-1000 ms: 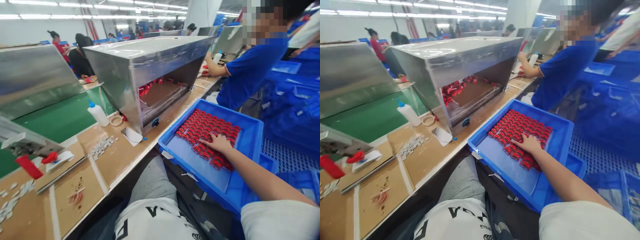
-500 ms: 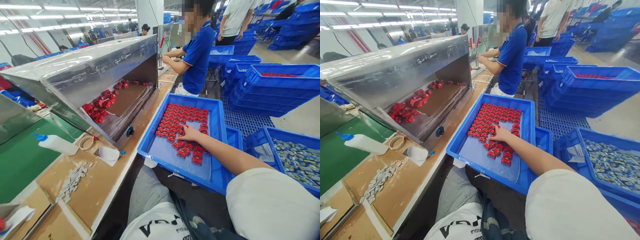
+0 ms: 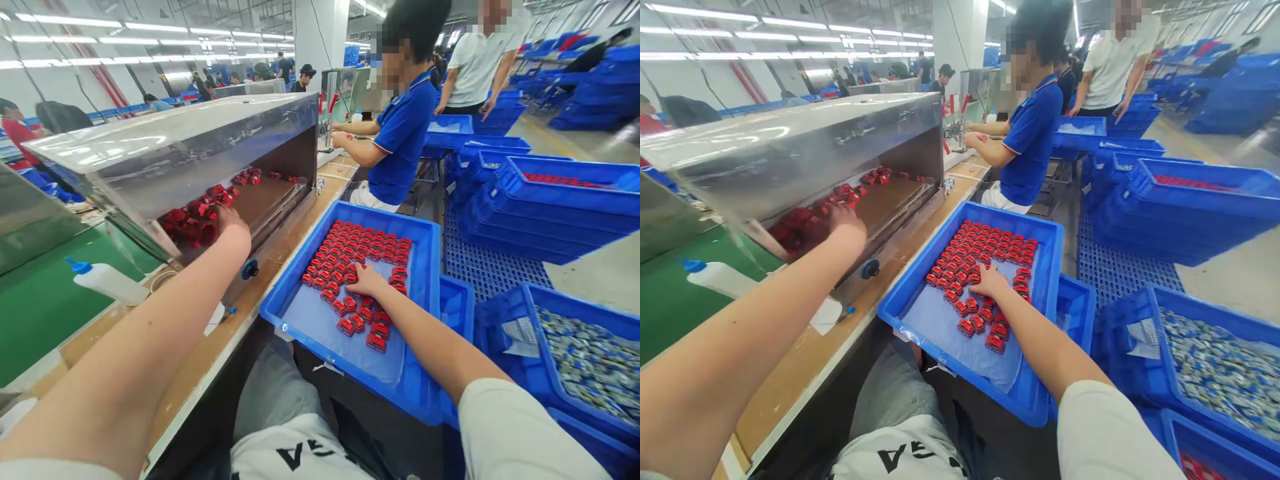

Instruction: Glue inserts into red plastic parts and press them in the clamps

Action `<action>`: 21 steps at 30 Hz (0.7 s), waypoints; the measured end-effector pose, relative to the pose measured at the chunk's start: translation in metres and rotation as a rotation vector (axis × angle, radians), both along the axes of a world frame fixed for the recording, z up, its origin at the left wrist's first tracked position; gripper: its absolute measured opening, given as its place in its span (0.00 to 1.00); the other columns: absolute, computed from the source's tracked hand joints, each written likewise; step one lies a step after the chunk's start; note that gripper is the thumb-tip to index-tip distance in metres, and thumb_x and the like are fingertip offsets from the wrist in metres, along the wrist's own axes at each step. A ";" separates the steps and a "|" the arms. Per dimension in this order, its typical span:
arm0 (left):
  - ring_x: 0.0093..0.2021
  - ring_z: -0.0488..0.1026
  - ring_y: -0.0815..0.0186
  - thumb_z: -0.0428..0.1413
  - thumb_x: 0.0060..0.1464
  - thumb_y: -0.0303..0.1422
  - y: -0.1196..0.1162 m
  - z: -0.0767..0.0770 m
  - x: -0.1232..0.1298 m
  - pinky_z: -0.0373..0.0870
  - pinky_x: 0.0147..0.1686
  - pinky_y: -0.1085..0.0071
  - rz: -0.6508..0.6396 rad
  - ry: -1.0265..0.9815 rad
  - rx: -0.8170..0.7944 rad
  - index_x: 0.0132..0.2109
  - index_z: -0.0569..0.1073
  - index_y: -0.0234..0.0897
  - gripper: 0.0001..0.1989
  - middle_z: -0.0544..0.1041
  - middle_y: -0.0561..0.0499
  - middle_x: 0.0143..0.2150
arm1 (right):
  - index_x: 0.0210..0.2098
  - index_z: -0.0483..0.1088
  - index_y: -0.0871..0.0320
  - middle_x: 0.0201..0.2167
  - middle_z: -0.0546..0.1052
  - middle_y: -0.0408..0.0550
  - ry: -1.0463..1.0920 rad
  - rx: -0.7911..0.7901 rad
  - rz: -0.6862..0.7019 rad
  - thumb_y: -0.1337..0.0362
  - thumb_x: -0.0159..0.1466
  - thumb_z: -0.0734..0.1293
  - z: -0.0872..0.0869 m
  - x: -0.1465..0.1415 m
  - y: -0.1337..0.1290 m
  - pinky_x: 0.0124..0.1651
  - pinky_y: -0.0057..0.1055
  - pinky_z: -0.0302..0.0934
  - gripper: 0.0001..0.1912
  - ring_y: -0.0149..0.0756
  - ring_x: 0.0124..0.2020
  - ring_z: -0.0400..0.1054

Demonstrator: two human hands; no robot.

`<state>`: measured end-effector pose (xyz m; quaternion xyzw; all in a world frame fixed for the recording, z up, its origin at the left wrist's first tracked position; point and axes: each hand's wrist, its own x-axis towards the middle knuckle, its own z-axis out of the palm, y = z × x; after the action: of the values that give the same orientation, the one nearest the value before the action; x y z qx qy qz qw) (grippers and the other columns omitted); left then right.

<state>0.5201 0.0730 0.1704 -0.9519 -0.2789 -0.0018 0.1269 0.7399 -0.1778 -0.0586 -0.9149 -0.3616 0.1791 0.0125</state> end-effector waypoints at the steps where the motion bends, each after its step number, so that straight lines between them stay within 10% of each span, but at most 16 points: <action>1: 0.64 0.69 0.38 0.48 0.74 0.36 -0.006 -0.013 0.007 0.58 0.62 0.33 -0.047 0.018 -0.016 0.56 0.76 0.18 0.22 0.77 0.24 0.57 | 0.75 0.55 0.59 0.68 0.63 0.74 0.001 0.002 -0.003 0.44 0.63 0.74 0.000 0.000 0.001 0.57 0.46 0.68 0.49 0.59 0.57 0.76; 6: 0.59 0.75 0.47 0.59 0.62 0.59 -0.070 -0.119 0.027 0.70 0.58 0.56 -0.434 0.187 -0.195 0.64 0.76 0.41 0.33 0.77 0.36 0.63 | 0.75 0.57 0.54 0.67 0.64 0.70 0.024 0.016 0.004 0.45 0.61 0.76 0.001 0.003 0.002 0.56 0.43 0.68 0.49 0.52 0.52 0.79; 10: 0.69 0.65 0.37 0.66 0.53 0.62 -0.081 -0.185 0.041 0.64 0.65 0.51 -0.514 0.208 -0.249 0.74 0.66 0.35 0.52 0.63 0.27 0.75 | 0.75 0.56 0.53 0.70 0.61 0.71 0.005 0.019 0.021 0.32 0.58 0.75 0.001 0.000 0.003 0.62 0.49 0.65 0.57 0.63 0.63 0.71; 14: 0.66 0.66 0.34 0.59 0.57 0.66 -0.069 -0.211 0.045 0.64 0.63 0.45 -0.563 0.184 -0.338 0.75 0.64 0.38 0.51 0.65 0.27 0.72 | 0.77 0.54 0.57 0.71 0.60 0.73 -0.052 0.037 0.079 0.29 0.63 0.68 0.002 -0.002 0.004 0.67 0.54 0.59 0.57 0.70 0.70 0.60; 21: 0.60 0.71 0.36 0.59 0.60 0.59 -0.081 -0.226 0.043 0.74 0.51 0.47 -0.750 0.184 -0.396 0.73 0.67 0.45 0.41 0.70 0.32 0.66 | 0.75 0.61 0.53 0.65 0.68 0.63 -0.068 0.019 0.199 0.44 0.64 0.73 0.008 -0.016 -0.001 0.62 0.45 0.63 0.45 0.58 0.61 0.68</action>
<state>0.5634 -0.0081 -0.0555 -0.9895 0.1037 0.0908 -0.0431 0.7237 -0.1790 -0.0507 -0.8797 -0.4528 0.1449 -0.0092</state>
